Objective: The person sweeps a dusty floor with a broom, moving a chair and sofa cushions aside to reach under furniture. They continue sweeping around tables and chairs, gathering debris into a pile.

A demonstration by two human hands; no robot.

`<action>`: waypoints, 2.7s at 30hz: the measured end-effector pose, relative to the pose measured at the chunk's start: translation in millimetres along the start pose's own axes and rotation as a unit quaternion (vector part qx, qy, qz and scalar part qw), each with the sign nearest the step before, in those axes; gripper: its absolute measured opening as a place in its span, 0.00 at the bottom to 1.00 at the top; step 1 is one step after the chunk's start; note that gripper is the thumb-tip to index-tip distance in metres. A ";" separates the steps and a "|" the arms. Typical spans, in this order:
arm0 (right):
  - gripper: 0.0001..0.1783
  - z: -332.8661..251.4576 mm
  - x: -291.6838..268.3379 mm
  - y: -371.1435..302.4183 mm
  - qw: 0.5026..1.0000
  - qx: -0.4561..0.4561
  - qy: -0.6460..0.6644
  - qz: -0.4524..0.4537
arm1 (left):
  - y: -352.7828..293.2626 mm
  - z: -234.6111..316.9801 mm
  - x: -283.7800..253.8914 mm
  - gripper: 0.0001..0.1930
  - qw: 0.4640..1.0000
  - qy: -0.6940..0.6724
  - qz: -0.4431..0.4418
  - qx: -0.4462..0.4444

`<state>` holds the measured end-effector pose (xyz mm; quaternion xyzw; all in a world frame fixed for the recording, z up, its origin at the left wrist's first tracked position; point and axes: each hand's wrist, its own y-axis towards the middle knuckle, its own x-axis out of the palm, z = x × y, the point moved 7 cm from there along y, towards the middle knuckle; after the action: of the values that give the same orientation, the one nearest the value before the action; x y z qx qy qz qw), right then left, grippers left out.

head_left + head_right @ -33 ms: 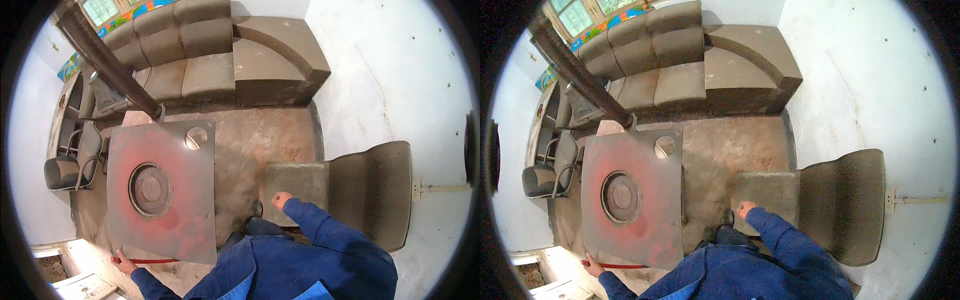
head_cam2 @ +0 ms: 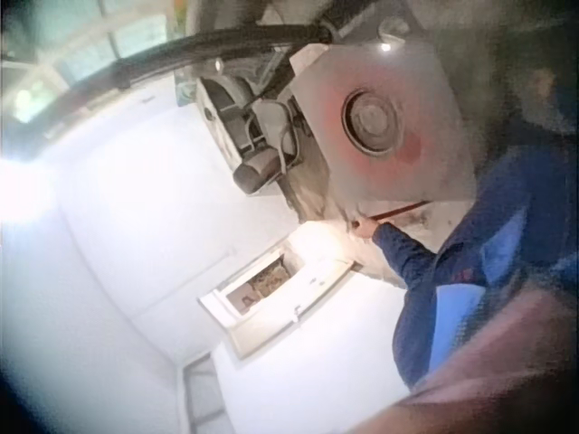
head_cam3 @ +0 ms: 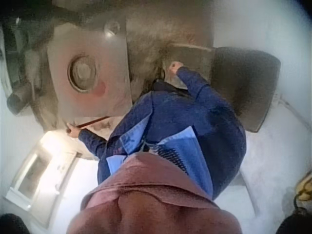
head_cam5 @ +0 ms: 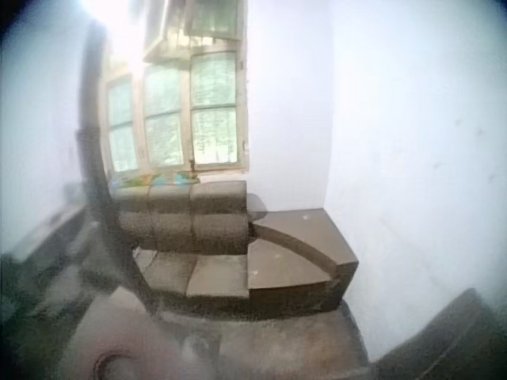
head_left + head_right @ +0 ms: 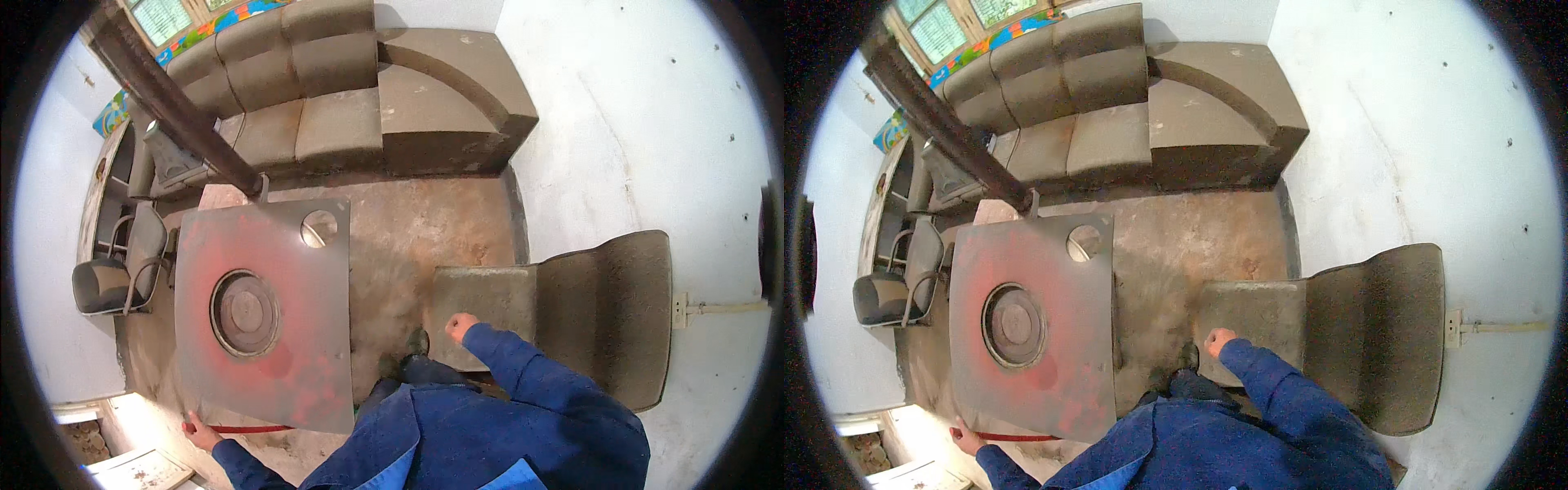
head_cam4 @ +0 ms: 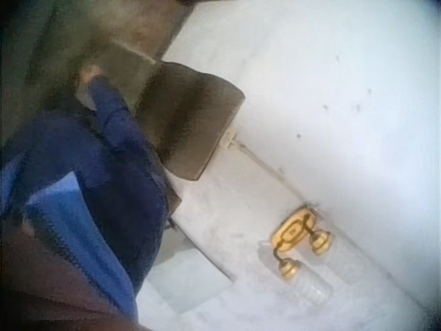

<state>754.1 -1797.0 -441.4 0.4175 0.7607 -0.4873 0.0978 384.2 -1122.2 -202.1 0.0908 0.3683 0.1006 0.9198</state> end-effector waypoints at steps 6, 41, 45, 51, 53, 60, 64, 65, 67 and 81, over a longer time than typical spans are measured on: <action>0.17 15.3 -22.8 14.8 0.998 0.021 -0.001 0.063 | 26.5 34.2 -1.4 0.43 0.992 0.120 0.034 -0.002; 0.32 227.4 -205.5 -493.3 0.360 0.324 0.157 0.861 | -481.1 435.0 320.7 0.24 0.599 -0.152 -0.637 0.461; 0.36 358.4 -179.1 -509.4 0.477 0.251 0.209 0.816 | -508.6 431.3 320.6 0.23 0.565 -0.156 -0.656 0.476; 0.38 310.1 -188.9 -490.0 0.402 0.192 0.381 0.810 | -529.9 431.6 309.6 0.22 0.537 -0.142 -0.692 0.462; 0.40 276.7 -193.6 -484.4 0.413 0.155 0.400 0.804 | -544.6 431.8 306.5 0.22 0.522 -0.139 -0.705 0.460; 0.33 197.4 -155.9 -470.4 0.433 -0.013 0.467 0.771 | -639.2 449.9 283.5 0.19 0.407 -0.153 -0.765 0.475; 0.30 165.9 -132.3 -464.9 0.411 -0.129 0.507 0.746 | -711.5 458.8 279.0 0.24 0.342 -0.172 -0.820 0.426; 0.30 163.1 -126.5 -460.7 0.390 -0.147 0.523 0.744 | -725.9 461.0 275.5 0.25 0.323 -0.166 -0.849 0.385; 0.30 159.2 -117.8 -453.1 0.350 -0.187 0.553 0.733 | -757.4 462.7 263.7 0.27 0.289 -0.166 -0.890 0.311; 0.23 100.0 -109.2 -388.5 0.432 -0.095 0.534 0.721 | -830.9 469.2 302.8 0.32 0.249 -0.245 -0.921 -0.175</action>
<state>513.5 -2006.8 -175.0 0.9794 0.1260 0.1555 0.0265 1023.4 -1889.9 -268.0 -0.4532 -0.0674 -0.7794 0.4273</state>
